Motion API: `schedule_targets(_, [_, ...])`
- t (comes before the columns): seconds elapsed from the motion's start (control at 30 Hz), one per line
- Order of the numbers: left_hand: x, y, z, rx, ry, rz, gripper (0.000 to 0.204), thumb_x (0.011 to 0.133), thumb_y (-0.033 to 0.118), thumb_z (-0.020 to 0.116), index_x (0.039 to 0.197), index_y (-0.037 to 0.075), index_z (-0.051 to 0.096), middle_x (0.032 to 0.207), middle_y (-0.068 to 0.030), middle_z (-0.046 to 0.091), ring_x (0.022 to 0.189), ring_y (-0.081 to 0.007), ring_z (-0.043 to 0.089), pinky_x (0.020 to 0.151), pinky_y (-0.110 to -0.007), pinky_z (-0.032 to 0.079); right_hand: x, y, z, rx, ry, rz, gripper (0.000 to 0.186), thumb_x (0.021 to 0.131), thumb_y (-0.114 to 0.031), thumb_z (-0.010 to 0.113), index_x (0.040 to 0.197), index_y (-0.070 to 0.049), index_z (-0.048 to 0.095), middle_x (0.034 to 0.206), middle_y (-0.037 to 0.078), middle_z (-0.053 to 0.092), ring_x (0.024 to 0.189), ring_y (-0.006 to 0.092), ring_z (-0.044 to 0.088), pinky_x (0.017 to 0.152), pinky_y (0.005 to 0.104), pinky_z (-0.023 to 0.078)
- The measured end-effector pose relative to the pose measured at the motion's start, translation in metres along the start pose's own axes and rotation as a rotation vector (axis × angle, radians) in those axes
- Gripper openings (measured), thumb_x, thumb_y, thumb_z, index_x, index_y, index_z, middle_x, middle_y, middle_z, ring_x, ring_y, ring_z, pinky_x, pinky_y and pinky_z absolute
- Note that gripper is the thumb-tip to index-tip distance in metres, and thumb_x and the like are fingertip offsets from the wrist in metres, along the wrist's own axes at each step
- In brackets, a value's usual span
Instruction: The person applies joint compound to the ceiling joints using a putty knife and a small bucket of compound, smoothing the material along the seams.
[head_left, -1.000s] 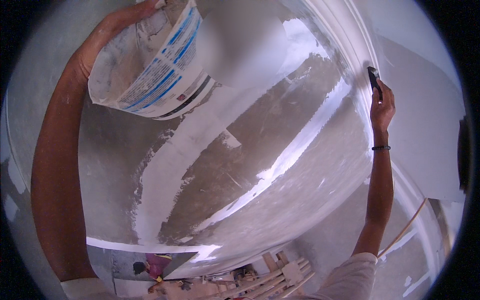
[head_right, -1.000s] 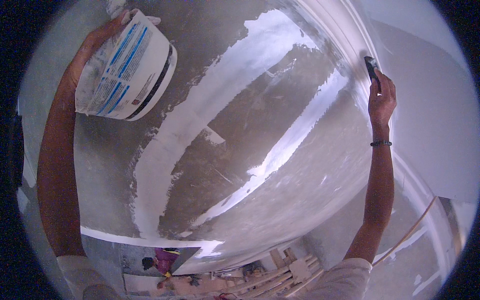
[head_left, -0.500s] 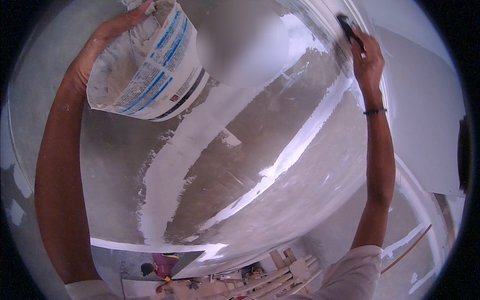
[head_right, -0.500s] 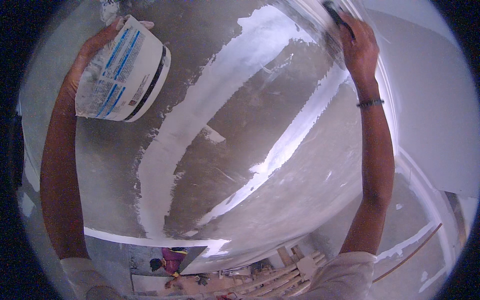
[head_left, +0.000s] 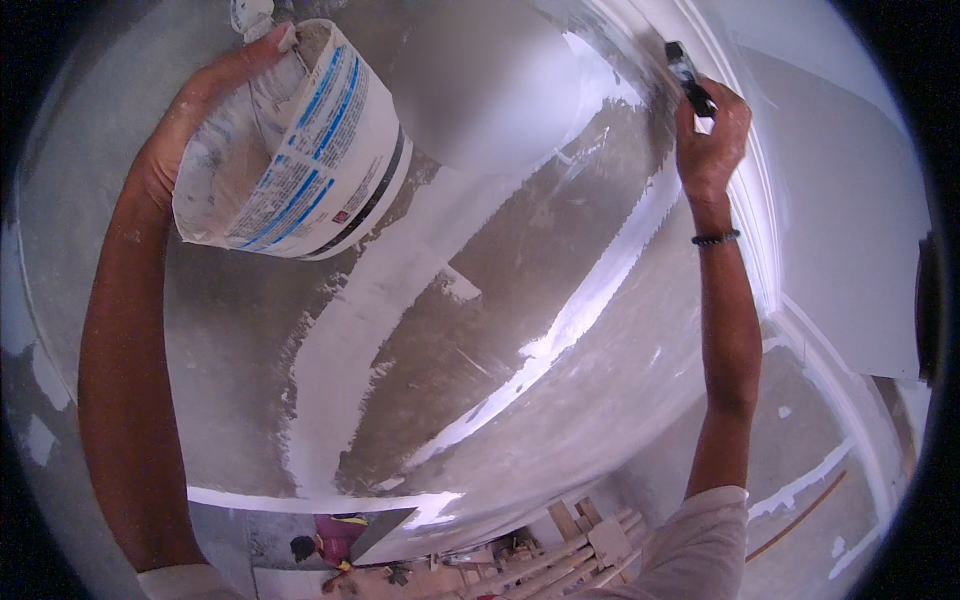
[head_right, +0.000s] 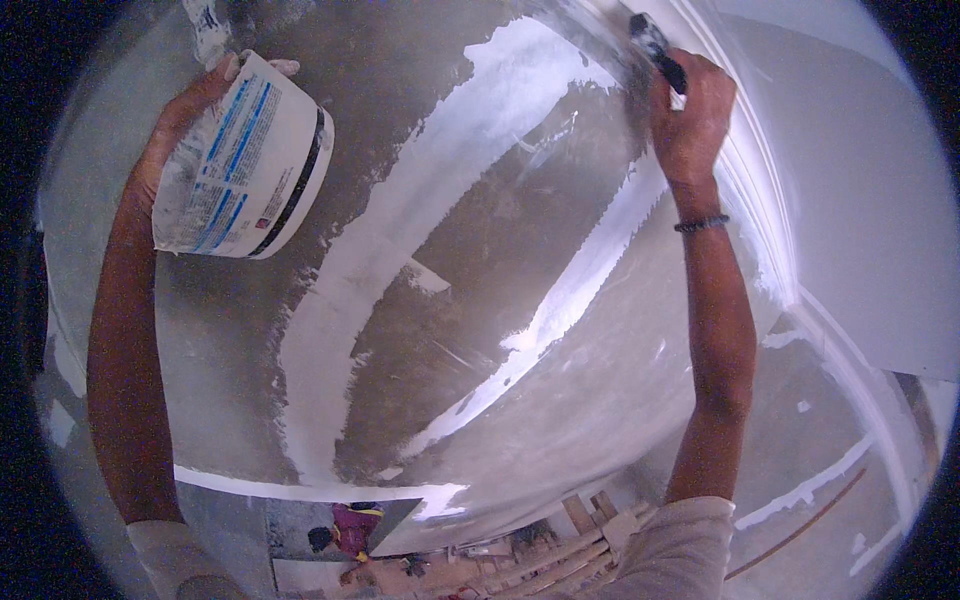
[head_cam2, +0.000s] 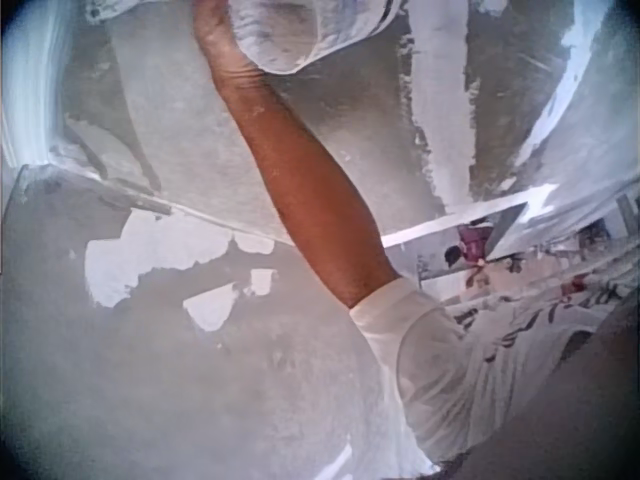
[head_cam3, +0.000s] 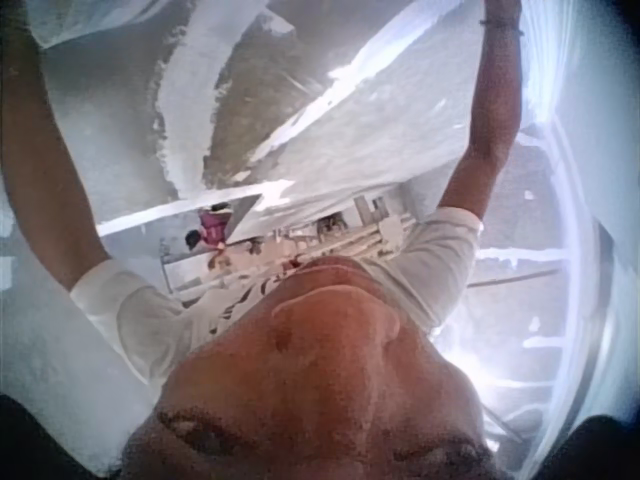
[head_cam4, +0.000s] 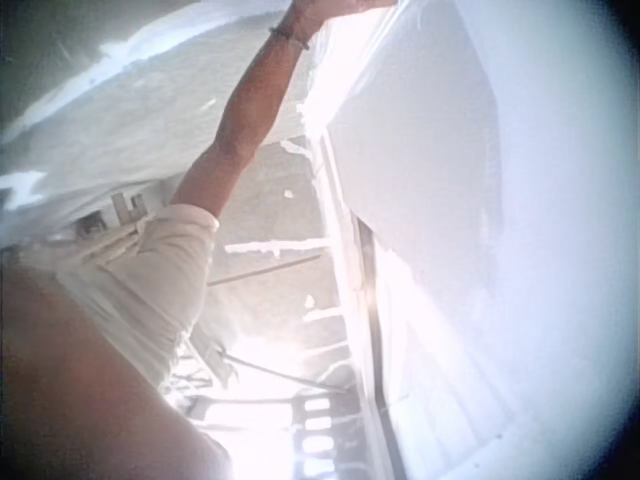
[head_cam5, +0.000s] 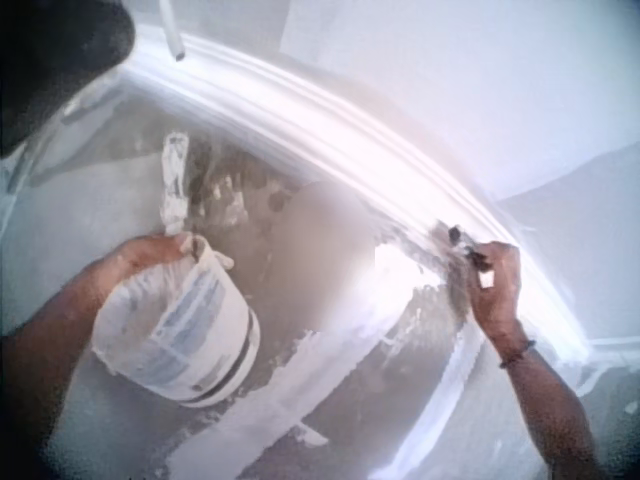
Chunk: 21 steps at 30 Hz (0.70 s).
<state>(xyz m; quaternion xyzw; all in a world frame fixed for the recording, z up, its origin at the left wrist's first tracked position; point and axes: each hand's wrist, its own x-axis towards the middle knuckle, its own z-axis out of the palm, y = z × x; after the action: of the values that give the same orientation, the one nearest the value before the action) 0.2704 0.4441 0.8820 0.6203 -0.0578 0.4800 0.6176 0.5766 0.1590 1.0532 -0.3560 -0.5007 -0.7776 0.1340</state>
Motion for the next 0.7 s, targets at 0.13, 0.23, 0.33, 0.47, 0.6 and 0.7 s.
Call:
schedule_targets(0.13, [0.009, -0.005, -0.008, 0.021, 0.024, 0.084, 0.067, 0.069, 0.058, 0.069, 0.112, 0.007, 0.064, 0.104, -0.0154, 0.066, 0.091, -0.0285, 0.065, 0.082, -0.041, 0.051, 0.015, -0.016, 0.026, -0.004, 0.088, -0.041, 0.039, 0.069, 0.0, 0.07, 0.106, -0.01, 0.059, 0.098, 0.012, 0.059, 0.095, 0.0304, 0.053, 0.084, 0.0411, 0.042])
schedule_targets(0.23, [0.012, -0.007, -0.01, 0.0, 0.02, 0.113, 0.068, 0.069, 0.059, 0.069, 0.112, 0.007, 0.064, 0.103, -0.0153, 0.066, 0.091, -0.0284, 0.065, 0.082, -0.041, 0.05, 0.02, -0.027, 0.039, 0.025, 0.112, 0.001, 0.038, 0.07, 0.0, 0.068, 0.106, -0.01, 0.06, 0.101, 0.014, 0.057, 0.096, 0.0315, 0.051, 0.084, 0.0422, 0.042])
schedule_targets(0.33, [0.016, -0.009, -0.011, -0.011, 0.008, 0.116, 0.068, 0.069, 0.058, 0.07, 0.112, 0.006, 0.064, 0.103, -0.015, 0.066, 0.091, -0.028, 0.065, 0.082, -0.041, 0.05, 0.02, -0.03, 0.044, 0.023, 0.121, 0.029, 0.038, 0.07, 0.0, 0.068, 0.106, -0.01, 0.06, 0.101, 0.014, 0.055, 0.096, 0.0317, 0.05, 0.083, 0.0422, 0.042])
schedule_targets(0.47, [0.015, -0.007, -0.01, -0.002, -0.001, 0.123, 0.065, 0.07, 0.056, 0.07, 0.111, 0.006, 0.065, 0.104, -0.0153, 0.066, 0.091, -0.0268, 0.065, 0.082, -0.04, 0.051, 0.019, -0.026, 0.042, -0.005, 0.121, 0.023, 0.036, 0.071, -0.001, 0.068, 0.105, -0.011, 0.062, 0.101, 0.013, 0.055, 0.094, 0.0313, 0.05, 0.082, 0.0418, 0.042])
schedule_targets(0.6, [0.012, -0.006, -0.009, -0.03, 0.025, 0.067, 0.063, 0.072, 0.055, 0.069, 0.111, 0.005, 0.065, 0.103, -0.0159, 0.067, 0.088, -0.0263, 0.066, 0.079, -0.039, 0.053, 0.018, -0.024, 0.038, -0.033, 0.084, 0.067, 0.033, 0.073, -0.002, 0.068, 0.104, -0.012, 0.064, 0.101, 0.013, 0.055, 0.095, 0.031, 0.05, 0.082, 0.0413, 0.043])
schedule_targets(0.7, [0.002, 0.0, -0.002, -0.059, 0.045, 0.032, 0.065, 0.072, 0.056, 0.068, 0.111, 0.005, 0.065, 0.1, -0.0161, 0.067, 0.086, -0.0262, 0.067, 0.077, -0.039, 0.054, 0.014, -0.02, 0.034, -0.022, 0.091, 0.095, 0.032, 0.074, -0.003, 0.067, 0.105, -0.012, 0.064, 0.1, 0.014, 0.056, 0.095, 0.031, 0.051, 0.083, 0.0408, 0.044])
